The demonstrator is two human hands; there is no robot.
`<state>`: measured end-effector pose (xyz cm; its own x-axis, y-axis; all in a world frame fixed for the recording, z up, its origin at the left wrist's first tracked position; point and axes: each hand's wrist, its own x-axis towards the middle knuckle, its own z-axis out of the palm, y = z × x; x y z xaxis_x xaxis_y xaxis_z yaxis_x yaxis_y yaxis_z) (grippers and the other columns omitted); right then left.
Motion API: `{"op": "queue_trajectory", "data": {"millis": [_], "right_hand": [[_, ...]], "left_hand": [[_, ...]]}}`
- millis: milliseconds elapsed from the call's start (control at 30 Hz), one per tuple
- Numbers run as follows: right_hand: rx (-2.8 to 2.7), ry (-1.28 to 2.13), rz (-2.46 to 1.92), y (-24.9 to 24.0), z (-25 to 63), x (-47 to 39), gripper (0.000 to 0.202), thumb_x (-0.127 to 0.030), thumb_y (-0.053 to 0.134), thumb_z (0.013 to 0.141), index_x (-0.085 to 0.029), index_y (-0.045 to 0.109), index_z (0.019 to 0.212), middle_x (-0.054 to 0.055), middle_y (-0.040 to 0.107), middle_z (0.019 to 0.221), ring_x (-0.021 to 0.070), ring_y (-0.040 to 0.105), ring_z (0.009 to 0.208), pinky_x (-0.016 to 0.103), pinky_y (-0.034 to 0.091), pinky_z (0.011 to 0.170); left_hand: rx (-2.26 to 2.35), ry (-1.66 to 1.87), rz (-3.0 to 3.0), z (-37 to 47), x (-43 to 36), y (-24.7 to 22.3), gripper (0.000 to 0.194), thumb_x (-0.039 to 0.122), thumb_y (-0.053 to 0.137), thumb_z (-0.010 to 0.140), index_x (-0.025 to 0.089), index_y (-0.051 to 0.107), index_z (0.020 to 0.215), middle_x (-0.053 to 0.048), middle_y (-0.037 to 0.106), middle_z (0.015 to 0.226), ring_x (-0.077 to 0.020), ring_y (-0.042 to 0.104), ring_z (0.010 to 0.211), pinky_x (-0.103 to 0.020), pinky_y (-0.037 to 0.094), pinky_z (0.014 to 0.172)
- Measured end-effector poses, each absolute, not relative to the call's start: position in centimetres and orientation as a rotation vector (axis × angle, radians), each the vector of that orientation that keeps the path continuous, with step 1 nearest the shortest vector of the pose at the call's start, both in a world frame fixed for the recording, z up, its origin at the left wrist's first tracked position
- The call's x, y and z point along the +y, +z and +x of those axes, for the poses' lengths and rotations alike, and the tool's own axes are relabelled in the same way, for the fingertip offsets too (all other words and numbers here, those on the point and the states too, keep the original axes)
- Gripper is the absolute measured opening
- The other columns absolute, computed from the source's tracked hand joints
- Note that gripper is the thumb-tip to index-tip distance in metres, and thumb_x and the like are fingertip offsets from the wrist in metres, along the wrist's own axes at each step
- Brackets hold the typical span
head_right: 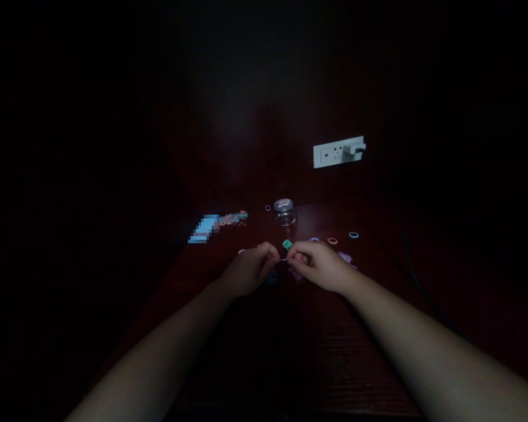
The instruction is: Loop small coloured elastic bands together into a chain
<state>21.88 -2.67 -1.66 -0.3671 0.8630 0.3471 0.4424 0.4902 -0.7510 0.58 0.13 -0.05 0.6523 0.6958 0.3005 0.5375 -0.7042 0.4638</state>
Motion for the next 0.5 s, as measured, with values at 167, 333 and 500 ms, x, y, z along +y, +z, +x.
{"op": "queue_trajectory", "data": {"millis": [167,333,500], "right_hand": [[-1.981,0.696,-1.079,-1.72,21.98,-2.64,0.022,-0.036,0.057,0.090,-0.016,0.063,0.082,0.002,0.062,0.064,0.0126,0.053,0.055,0.025,0.041,0.052],[-2.001,0.671,-1.082,-1.64,21.99,-2.75,0.021,-0.034,0.056,0.090,-0.016,0.063,0.082,0.001,0.060,0.063,0.0125,0.052,0.055,0.025,0.040,0.052],[-2.014,0.662,-1.099,-1.73,22.00,-2.70,0.021,-0.033,0.056,0.090,-0.016,0.063,0.081,0.001,0.060,0.063,0.0123,0.052,0.056,0.025,0.041,0.053]], "left_hand": [[0.957,0.683,2.561,0.37,0.08,0.02,0.013,0.031,0.049,0.095,0.021,0.057,0.096,0.001,0.069,0.079,-0.0131,0.062,0.069,-0.025,0.041,0.064],[0.867,0.699,2.557,0.28,0.02,0.06,0.020,0.035,0.062,0.088,0.021,0.058,0.102,0.001,0.069,0.084,-0.0121,0.061,0.069,-0.025,0.043,0.063],[0.856,0.745,2.592,0.37,0.01,0.04,0.012,0.029,0.061,0.088,0.022,0.061,0.097,0.002,0.069,0.086,-0.0110,0.061,0.070,-0.025,0.043,0.065]]}}
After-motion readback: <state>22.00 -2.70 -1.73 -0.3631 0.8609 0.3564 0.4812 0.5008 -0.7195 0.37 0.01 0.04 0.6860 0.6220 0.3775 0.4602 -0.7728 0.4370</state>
